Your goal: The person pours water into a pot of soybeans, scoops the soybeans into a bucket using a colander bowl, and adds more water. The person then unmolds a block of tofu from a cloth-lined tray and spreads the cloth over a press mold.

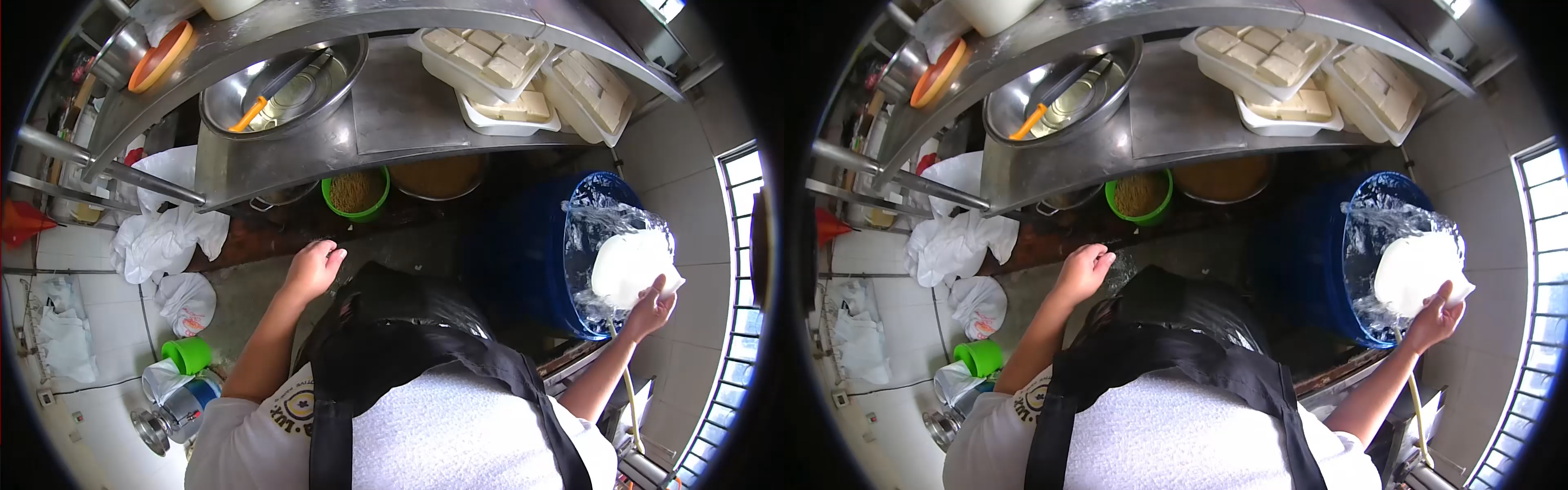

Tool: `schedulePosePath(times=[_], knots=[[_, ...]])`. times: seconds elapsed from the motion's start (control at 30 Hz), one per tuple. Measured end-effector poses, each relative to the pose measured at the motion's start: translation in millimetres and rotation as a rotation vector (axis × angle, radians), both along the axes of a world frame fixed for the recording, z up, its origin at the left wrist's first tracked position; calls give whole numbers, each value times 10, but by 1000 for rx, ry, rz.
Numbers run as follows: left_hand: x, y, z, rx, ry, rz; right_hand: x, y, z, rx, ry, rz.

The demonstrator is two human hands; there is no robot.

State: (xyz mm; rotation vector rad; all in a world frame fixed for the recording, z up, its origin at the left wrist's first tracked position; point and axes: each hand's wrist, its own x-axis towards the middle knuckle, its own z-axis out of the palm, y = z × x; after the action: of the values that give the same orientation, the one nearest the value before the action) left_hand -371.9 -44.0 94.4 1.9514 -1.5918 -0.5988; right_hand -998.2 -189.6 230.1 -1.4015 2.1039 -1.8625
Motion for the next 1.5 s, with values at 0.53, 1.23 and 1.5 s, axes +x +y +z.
schedulePosePath(times=[0.53, 1.23, 1.5], knots=[[1378, 1044, -199, -111, 136, 106, 3201, 57, -203, 454, 327, 570], [1800, 1715, -278, -203, 244, 164, 5162, -601, -1088, 849, 1220, 981], [1440, 1614, -91, -176, 268, 263, 5756, -596, -451, 1069, 1432, 965]])
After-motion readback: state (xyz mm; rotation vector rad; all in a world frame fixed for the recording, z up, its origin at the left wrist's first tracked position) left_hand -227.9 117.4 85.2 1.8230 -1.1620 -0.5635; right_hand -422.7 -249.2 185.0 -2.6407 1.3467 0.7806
